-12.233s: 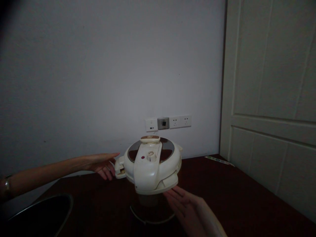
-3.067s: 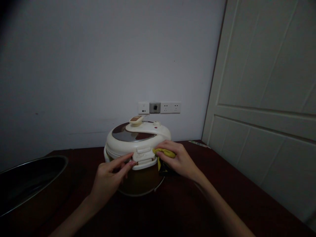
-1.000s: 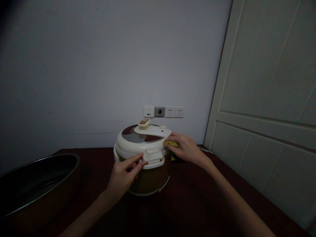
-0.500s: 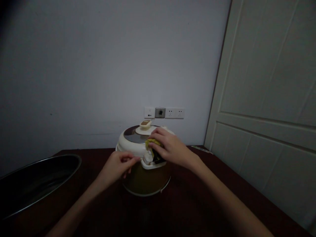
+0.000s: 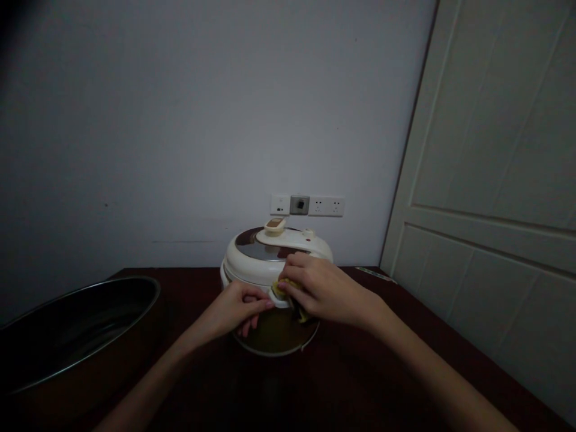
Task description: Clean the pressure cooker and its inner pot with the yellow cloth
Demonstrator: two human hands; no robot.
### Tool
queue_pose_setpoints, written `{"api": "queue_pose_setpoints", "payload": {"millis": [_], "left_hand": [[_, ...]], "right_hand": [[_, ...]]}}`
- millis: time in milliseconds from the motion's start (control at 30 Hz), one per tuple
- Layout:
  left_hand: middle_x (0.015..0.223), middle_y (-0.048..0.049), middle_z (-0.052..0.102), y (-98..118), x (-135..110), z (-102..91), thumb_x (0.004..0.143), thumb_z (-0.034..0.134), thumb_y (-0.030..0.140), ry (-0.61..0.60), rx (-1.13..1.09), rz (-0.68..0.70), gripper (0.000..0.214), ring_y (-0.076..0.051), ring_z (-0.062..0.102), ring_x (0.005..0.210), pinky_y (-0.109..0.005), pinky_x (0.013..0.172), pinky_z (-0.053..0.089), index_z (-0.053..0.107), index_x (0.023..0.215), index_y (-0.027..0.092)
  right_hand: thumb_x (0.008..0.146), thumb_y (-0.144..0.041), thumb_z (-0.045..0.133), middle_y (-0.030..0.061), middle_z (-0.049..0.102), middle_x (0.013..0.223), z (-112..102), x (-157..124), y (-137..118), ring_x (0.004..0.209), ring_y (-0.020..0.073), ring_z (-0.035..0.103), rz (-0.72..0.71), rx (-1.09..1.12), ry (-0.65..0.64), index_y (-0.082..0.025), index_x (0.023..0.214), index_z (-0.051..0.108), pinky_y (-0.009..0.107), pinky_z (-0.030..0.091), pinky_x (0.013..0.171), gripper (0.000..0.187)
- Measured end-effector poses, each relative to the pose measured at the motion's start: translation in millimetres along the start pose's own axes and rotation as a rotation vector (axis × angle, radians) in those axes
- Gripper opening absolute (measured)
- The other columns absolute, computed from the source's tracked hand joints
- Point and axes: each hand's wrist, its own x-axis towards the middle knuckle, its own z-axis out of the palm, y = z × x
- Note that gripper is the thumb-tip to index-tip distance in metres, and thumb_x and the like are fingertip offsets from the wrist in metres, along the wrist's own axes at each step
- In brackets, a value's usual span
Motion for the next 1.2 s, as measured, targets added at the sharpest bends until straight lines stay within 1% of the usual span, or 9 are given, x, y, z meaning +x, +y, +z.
{"api": "queue_pose_setpoints", "payload": {"millis": [100, 300, 400, 533, 700, 833, 933, 1100, 1200], "left_hand": [[0.044, 0.0051, 0.051, -2.7, 2.1, -0.3, 0.081, 0.055, 0.036, -0.017, -0.003, -0.006, 0.027, -0.006, 0.042, 0.032, -0.015, 0.033, 0.029, 0.062, 0.069, 0.013], [0.045, 0.005, 0.052, -7.3, 4.2, -1.0, 0.08, 0.057, 0.042, -0.014, 0.024, -0.015, 0.031, -0.006, 0.044, 0.034, -0.017, 0.035, 0.031, 0.063, 0.071, 0.013], [0.046, 0.0051, 0.052, -8.4, 3.6, -0.4, 0.08, 0.057, 0.042, -0.018, 0.03, -0.014, 0.031, -0.006, 0.044, 0.034, -0.018, 0.036, 0.031, 0.063, 0.072, 0.013], [0.047, 0.005, 0.052, -7.2, 3.3, -0.3, 0.081, 0.055, 0.04, -0.02, 0.049, -0.008, 0.029, -0.006, 0.044, 0.034, -0.017, 0.035, 0.031, 0.063, 0.072, 0.013], [0.049, 0.0042, 0.055, -2.0, 0.2, -11.5, 0.082, 0.054, 0.037, -0.139, 0.069, -0.009, 0.026, -0.007, 0.047, 0.037, -0.018, 0.037, 0.035, 0.063, 0.075, 0.013], [0.049, 0.0028, 0.054, 0.8, -4.3, -24.0, 0.082, 0.053, 0.039, -0.169, 0.109, -0.021, 0.032, -0.007, 0.048, 0.038, -0.018, 0.039, 0.038, 0.06, 0.065, 0.013], [0.048, 0.0017, 0.054, 2.0, -6.3, -27.8, 0.084, 0.049, 0.043, -0.14, 0.127, -0.036, 0.04, -0.007, 0.048, 0.038, -0.018, 0.04, 0.037, 0.056, 0.057, 0.013], [0.047, 0.0011, 0.054, 4.4, -6.8, -29.5, 0.084, 0.048, 0.044, -0.116, 0.156, -0.058, 0.043, -0.007, 0.049, 0.038, -0.018, 0.039, 0.037, 0.055, 0.055, 0.014], [0.045, 0.0011, 0.054, 6.7, -8.7, -34.5, 0.083, 0.048, 0.046, -0.077, 0.172, -0.051, 0.043, -0.008, 0.048, 0.037, -0.019, 0.039, 0.038, 0.055, 0.055, 0.015]], "right_hand": [[0.094, -0.026, 0.043, 0.0085, 0.058, 0.09, 7.0, 2.4, 0.2, 0.085, 0.0177, 0.053, 0.0, -0.005, 0.072, -0.016, 0.091, 0.063, 0.03, 0.046, 0.074, 0.022], [0.088, -0.018, 0.048, 0.0143, 0.057, 0.094, 34.3, -10.9, -6.5, 0.086, 0.0228, 0.049, -0.08, -0.275, 0.19, -0.008, 0.107, 0.06, 0.034, 0.047, 0.066, 0.024], [0.089, -0.013, 0.044, 0.015, 0.058, 0.092, 36.2, -27.7, -11.8, 0.082, 0.0222, 0.049, -0.08, -0.347, 0.228, -0.007, 0.105, 0.06, 0.032, 0.046, 0.06, 0.024], [0.09, -0.012, 0.042, 0.0142, 0.058, 0.086, 34.9, -41.7, -20.5, 0.079, 0.0211, 0.05, -0.052, -0.325, 0.213, -0.007, 0.1, 0.063, 0.03, 0.045, 0.057, 0.024], [0.09, -0.015, 0.046, 0.0148, 0.063, 0.087, 51.9, -27.9, -33.1, 0.075, 0.0204, 0.051, -0.08, -0.414, 0.415, -0.006, 0.1, 0.065, 0.031, 0.046, 0.059, 0.023], [0.09, -0.012, 0.043, 0.0137, 0.067, 0.084, 72.7, -11.3, -37.8, 0.075, 0.0213, 0.053, -0.119, -0.51, 0.515, -0.005, 0.098, 0.067, 0.033, 0.047, 0.061, 0.026], [0.09, -0.011, 0.044, 0.0122, 0.069, 0.086, 79.1, -15.8, -37.5, 0.074, 0.0204, 0.054, -0.097, -0.501, 0.539, -0.006, 0.099, 0.067, 0.033, 0.047, 0.062, 0.025], [0.093, -0.012, 0.04, 0.01, 0.071, 0.089, 73.1, -39.1, -40.2, 0.073, 0.0187, 0.053, -0.05, -0.475, 0.536, -0.009, 0.097, 0.068, 0.031, 0.047, 0.061, 0.028], [0.091, -0.011, 0.045, 0.0108, 0.07, 0.088, 71.3, -31.1, -45.0, 0.075, 0.0194, 0.055, -0.04, -0.512, 0.478, -0.008, 0.099, 0.067, 0.031, 0.048, 0.062, 0.024]]}}
